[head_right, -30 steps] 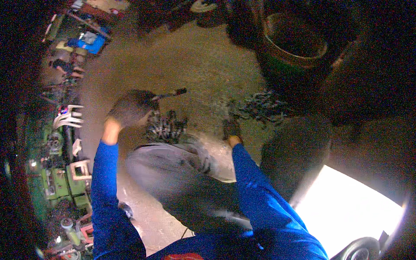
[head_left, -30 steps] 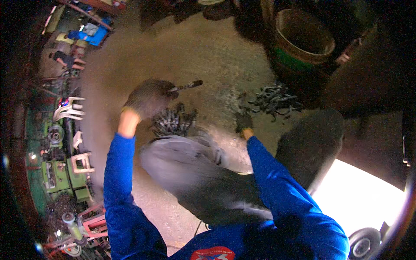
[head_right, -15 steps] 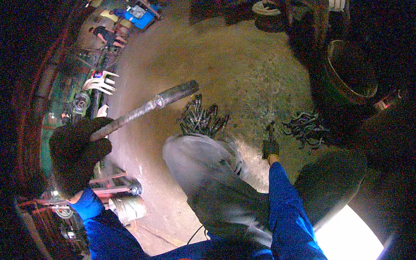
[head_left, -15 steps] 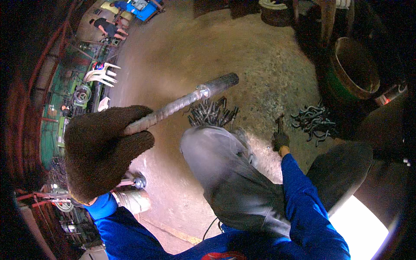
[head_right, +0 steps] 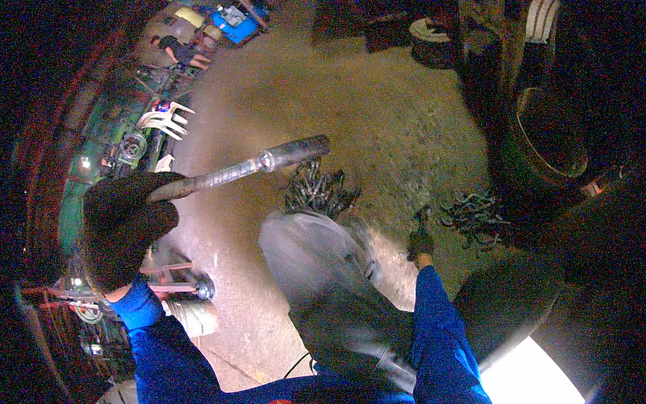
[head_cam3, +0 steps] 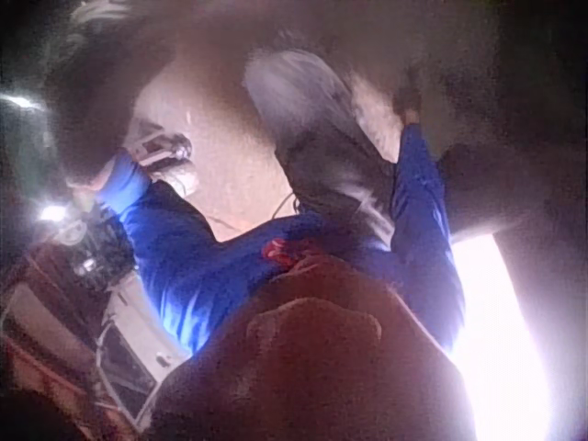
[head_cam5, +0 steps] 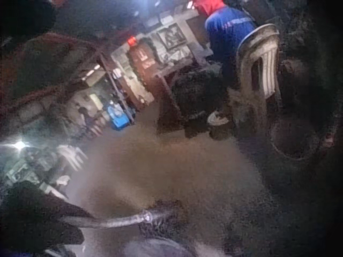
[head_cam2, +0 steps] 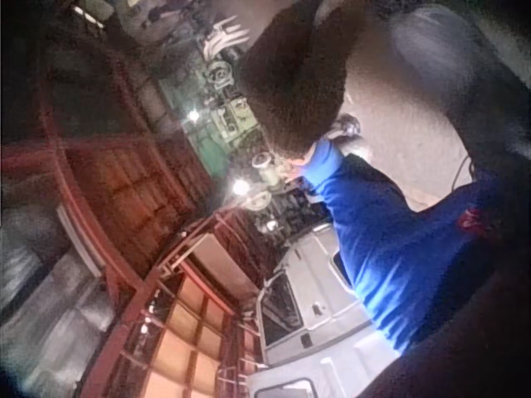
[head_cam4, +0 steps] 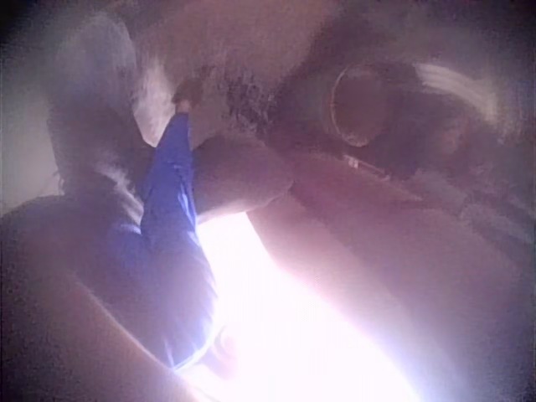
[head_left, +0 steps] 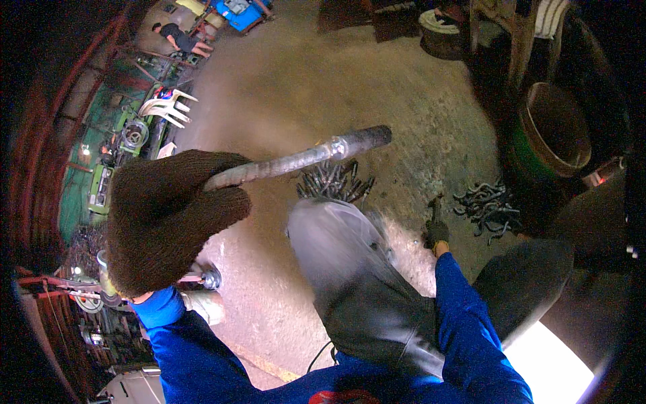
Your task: The person sits on the floor and repeatedly dips metal rods into a bucket of liquid, then scrapes them with a tool to remove residue. The person handles the rods one at a time, occasionally inspecting them before returning them to the bucket or placing them on the floor.
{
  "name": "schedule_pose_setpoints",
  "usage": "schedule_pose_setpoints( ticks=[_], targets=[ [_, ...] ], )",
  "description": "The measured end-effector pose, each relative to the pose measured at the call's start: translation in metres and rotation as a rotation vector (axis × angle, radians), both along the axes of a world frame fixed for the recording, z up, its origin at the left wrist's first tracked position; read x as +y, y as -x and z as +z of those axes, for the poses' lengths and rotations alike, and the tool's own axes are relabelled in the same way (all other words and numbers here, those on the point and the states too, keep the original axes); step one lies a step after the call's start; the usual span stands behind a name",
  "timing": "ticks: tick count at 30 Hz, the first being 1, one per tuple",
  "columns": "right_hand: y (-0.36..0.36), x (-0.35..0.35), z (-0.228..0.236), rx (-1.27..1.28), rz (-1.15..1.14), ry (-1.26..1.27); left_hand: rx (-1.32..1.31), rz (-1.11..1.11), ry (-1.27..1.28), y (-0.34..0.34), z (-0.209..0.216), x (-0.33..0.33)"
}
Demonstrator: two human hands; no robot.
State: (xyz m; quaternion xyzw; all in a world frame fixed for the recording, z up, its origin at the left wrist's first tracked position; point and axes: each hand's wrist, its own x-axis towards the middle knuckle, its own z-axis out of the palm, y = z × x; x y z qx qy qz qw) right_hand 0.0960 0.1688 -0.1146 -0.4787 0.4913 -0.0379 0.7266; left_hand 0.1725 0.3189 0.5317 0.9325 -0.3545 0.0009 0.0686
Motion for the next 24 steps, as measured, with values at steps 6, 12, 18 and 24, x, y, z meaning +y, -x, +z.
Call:
schedule_pose_setpoints(
  ticks=[6, 12, 18, 24],
  targets=[
    [-0.002, 0.002, 0.006, -0.021, 0.039, 0.013, 0.091, -0.075, 0.036, 0.004, 0.001, -0.002],
    [0.012, -0.017, -0.041, -0.053, -0.094, -0.200, -0.134, -0.430, -0.021, -0.022, -0.025, 0.000],
    [0.011, -0.003, -0.020, -0.052, -0.084, -0.076, -0.097, -0.483, 0.112, -0.031, -0.039, 0.006],
    [0.009, -0.017, -0.037, -0.016, -0.066, -0.076, -0.216, -0.513, 0.066, -0.038, -0.049, 0.003]
  ],
)
